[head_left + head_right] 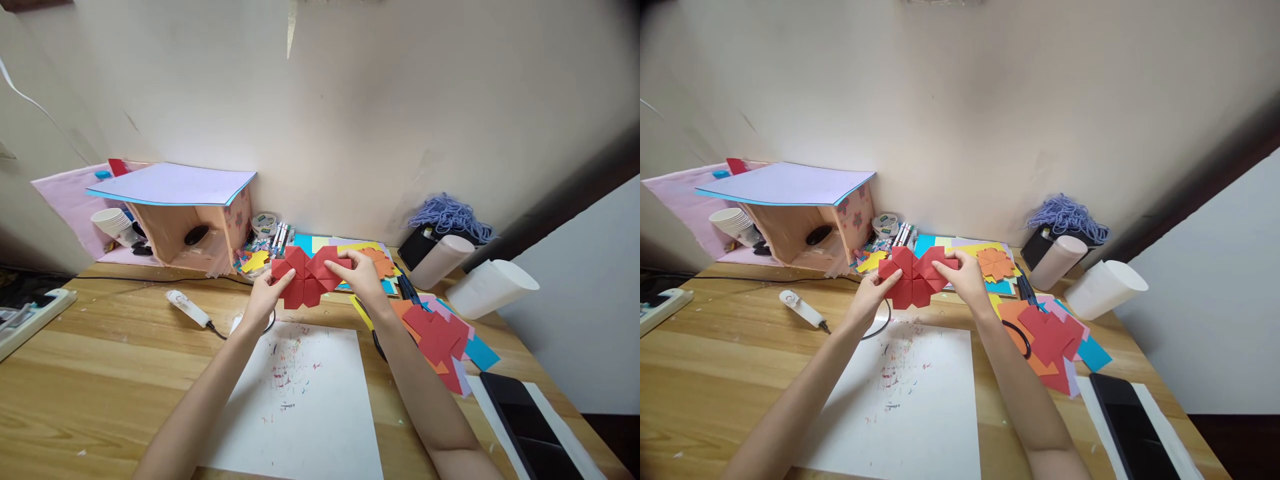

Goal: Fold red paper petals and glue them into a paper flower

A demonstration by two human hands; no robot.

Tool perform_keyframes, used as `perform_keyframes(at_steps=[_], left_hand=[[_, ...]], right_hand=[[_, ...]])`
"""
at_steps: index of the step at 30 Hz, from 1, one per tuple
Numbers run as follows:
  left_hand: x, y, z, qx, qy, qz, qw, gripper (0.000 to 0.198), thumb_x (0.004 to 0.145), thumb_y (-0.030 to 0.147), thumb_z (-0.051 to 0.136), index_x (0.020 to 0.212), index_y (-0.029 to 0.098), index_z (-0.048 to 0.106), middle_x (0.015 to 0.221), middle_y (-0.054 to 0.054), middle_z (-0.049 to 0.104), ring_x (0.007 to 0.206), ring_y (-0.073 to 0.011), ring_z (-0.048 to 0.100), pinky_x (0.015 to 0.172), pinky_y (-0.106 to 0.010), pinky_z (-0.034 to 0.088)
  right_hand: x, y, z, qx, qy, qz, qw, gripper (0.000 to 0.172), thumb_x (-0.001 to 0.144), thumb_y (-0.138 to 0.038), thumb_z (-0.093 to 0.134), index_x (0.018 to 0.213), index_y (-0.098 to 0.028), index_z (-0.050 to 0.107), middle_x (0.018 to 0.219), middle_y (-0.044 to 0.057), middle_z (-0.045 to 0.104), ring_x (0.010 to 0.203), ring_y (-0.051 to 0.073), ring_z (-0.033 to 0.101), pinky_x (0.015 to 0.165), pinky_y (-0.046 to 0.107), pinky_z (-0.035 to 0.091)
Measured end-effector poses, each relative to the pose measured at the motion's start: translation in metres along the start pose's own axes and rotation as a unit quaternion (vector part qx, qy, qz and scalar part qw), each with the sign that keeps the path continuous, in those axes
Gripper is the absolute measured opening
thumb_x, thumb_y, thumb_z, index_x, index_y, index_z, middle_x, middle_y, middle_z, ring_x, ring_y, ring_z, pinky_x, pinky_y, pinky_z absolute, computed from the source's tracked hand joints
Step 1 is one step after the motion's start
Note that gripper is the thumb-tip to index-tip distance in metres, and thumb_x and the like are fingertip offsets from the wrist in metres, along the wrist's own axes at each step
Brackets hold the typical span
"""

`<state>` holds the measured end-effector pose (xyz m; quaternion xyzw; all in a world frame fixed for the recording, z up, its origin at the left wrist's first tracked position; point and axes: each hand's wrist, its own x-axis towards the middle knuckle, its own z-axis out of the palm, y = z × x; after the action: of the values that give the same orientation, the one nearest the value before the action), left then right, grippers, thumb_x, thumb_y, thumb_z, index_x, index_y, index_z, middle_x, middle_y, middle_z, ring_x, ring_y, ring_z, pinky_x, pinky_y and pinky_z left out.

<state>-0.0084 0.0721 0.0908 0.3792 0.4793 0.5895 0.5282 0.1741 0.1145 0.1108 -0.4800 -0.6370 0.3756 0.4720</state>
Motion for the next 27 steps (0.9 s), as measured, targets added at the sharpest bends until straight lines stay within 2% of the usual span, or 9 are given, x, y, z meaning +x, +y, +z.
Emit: perform_keyframes(at_steps=[4,9,14,20,23,27], left_hand=[[-0.001,0.001,0.000,-0.016,-0.015,-0.012,1.000,0.043,0.058,0.041,0.070,0.090,0.013,0.065,0.092,-0.009,0.067,0.081,-0.0198,0.059,0.073,-0.029,0.045],[-0.002,0.004,0.000,-0.012,-0.005,0.000,1.000,0.038,0.060,0.039,0.070,0.087,0.013,0.066,0.092,-0.008,0.067,0.080,-0.0187,0.059,0.071,-0.027,0.045],[-0.004,0.006,0.002,-0.005,-0.001,0.000,1.000,0.036,0.059,0.038,0.071,0.084,0.012,0.067,0.087,-0.008,0.068,0.076,-0.0185,0.060,0.070,-0.028,0.045],[-0.004,0.005,0.002,-0.013,-0.012,-0.005,1.000,0.036,0.057,0.037,0.072,0.085,0.014,0.067,0.087,-0.008,0.068,0.076,-0.0186,0.060,0.069,-0.028,0.045],[-0.005,0.006,0.002,-0.015,-0.013,-0.007,1.000,0.038,0.057,0.038,0.072,0.086,0.013,0.067,0.088,-0.008,0.068,0.077,-0.0192,0.060,0.068,-0.027,0.045],[-0.005,0.007,0.003,-0.019,0.003,-0.017,1.000,0.040,0.057,0.040,0.071,0.086,0.013,0.067,0.091,-0.008,0.067,0.078,-0.0187,0.060,0.069,-0.026,0.044]], right_hand=[[-0.005,-0.007,0.005,0.015,0.013,0.011,1.000,0.026,0.065,-0.042,0.062,0.071,-0.018,0.054,0.069,0.000,0.058,0.064,0.015,0.054,0.057,0.025,0.043],[-0.007,-0.013,0.003,0.032,-0.006,0.033,0.999,0.024,0.064,-0.039,0.062,0.065,-0.018,0.049,0.064,-0.002,0.053,0.057,0.013,0.049,0.052,0.024,0.039],[-0.012,-0.018,0.003,-0.006,0.002,0.001,1.000,0.025,0.065,-0.036,0.060,0.060,-0.019,0.042,0.059,-0.003,0.047,0.054,0.011,0.043,0.052,0.023,0.036],[-0.014,-0.020,0.001,-0.003,0.021,-0.017,1.000,0.024,0.068,-0.037,0.058,0.063,-0.020,0.042,0.061,-0.003,0.046,0.056,0.012,0.044,0.052,0.023,0.037],[-0.015,-0.019,0.001,0.001,-0.009,-0.011,1.000,0.020,0.068,-0.034,0.058,0.065,-0.019,0.045,0.065,-0.001,0.052,0.061,0.013,0.050,0.057,0.024,0.041],[-0.018,-0.020,0.005,0.050,-0.067,0.020,0.996,0.017,0.068,-0.030,0.057,0.079,-0.018,0.050,0.078,0.002,0.061,0.072,0.016,0.058,0.061,0.026,0.045]])
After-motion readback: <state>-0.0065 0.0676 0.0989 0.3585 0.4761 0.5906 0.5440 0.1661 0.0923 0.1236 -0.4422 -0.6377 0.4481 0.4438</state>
